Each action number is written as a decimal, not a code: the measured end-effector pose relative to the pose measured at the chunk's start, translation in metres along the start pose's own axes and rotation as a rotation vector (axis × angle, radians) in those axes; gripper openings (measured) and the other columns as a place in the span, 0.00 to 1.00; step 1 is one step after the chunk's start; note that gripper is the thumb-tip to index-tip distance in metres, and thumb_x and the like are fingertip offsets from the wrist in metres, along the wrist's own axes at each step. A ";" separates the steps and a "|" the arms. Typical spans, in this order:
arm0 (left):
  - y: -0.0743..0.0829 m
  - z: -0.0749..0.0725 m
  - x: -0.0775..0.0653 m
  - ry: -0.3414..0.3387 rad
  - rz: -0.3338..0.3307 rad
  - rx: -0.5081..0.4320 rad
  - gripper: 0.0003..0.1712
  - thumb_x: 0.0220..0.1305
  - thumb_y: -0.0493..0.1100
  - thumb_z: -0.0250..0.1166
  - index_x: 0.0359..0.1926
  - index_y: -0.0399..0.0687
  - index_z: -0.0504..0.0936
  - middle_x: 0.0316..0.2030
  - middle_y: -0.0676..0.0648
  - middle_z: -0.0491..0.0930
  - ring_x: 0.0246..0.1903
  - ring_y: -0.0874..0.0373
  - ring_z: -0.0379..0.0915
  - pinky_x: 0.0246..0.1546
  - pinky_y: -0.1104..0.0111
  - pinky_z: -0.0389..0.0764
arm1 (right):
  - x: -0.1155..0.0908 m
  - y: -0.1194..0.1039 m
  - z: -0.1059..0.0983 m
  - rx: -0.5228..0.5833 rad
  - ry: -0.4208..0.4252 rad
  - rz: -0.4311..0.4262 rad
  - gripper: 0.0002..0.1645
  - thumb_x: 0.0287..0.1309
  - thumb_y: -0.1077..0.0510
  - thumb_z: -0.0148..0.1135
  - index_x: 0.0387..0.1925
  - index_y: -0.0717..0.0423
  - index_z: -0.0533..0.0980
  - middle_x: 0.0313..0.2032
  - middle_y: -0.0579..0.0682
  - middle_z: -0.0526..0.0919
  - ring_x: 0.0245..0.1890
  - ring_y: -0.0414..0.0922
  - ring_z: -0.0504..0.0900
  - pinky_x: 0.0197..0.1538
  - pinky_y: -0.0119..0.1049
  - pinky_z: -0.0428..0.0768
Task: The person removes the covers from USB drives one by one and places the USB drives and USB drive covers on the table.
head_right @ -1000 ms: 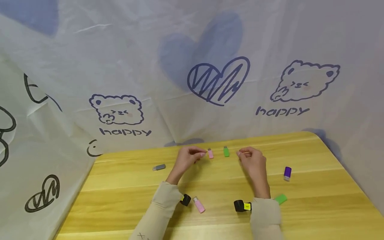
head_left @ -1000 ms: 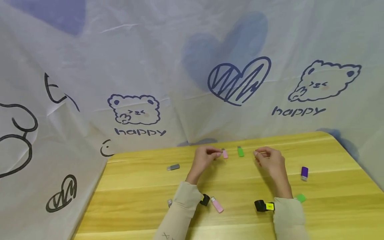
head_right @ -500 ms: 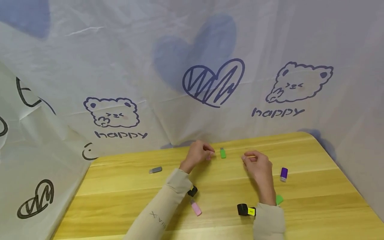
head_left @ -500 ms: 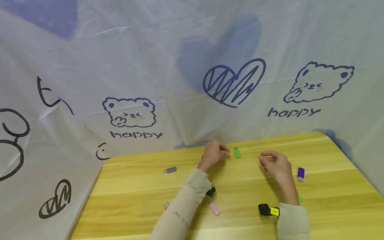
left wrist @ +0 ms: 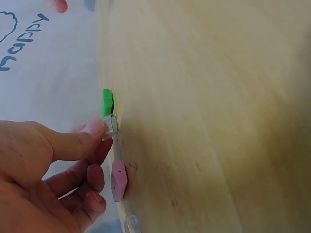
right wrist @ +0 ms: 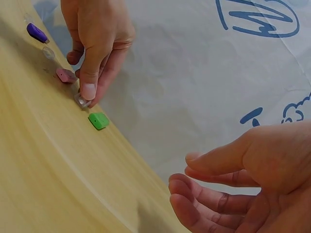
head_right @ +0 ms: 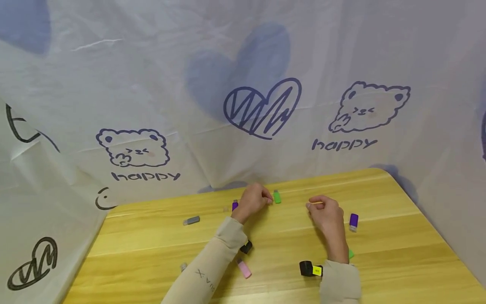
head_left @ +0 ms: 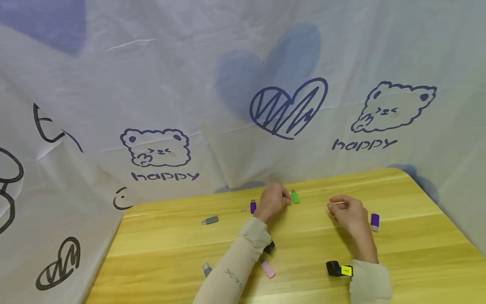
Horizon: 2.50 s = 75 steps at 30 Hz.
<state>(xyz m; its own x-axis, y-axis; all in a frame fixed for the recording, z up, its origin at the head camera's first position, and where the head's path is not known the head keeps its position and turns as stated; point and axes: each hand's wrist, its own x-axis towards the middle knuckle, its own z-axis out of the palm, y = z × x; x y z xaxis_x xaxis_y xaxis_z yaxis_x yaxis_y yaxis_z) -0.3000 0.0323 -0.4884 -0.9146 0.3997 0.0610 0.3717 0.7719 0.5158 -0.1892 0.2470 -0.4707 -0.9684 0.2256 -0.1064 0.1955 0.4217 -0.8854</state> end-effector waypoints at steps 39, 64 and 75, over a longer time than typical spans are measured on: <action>-0.024 -0.060 -0.074 0.243 0.067 -0.388 0.10 0.71 0.35 0.66 0.50 0.40 0.88 0.40 0.45 0.86 0.39 0.53 0.80 0.35 0.68 0.81 | -0.006 -0.020 0.017 -0.112 -0.040 -0.211 0.19 0.72 0.58 0.61 0.56 0.69 0.79 0.47 0.65 0.84 0.43 0.59 0.85 0.37 0.33 0.83; -0.063 -0.079 -0.123 0.330 -0.055 -0.504 0.11 0.70 0.33 0.66 0.50 0.37 0.87 0.44 0.39 0.87 0.42 0.48 0.82 0.41 0.64 0.85 | -0.008 -0.027 0.009 -0.365 -0.043 -0.386 0.15 0.67 0.62 0.66 0.50 0.69 0.80 0.40 0.61 0.85 0.42 0.60 0.84 0.46 0.57 0.83; -0.076 -0.087 -0.132 0.340 -0.080 -0.494 0.10 0.70 0.35 0.67 0.50 0.40 0.88 0.46 0.41 0.87 0.43 0.49 0.82 0.43 0.61 0.85 | -0.002 0.001 -0.030 -0.559 -0.064 -0.262 0.22 0.68 0.59 0.63 0.57 0.72 0.76 0.49 0.75 0.78 0.46 0.70 0.78 0.42 0.63 0.78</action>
<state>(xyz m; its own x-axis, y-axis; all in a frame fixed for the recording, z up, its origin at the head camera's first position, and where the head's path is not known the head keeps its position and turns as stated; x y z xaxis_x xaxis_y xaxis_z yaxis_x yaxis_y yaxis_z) -0.2212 -0.1225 -0.4616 -0.9664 0.1065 0.2338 0.2567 0.4394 0.8608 -0.1820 0.2733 -0.4574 -0.9992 0.0066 0.0399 -0.0150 0.8560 -0.5168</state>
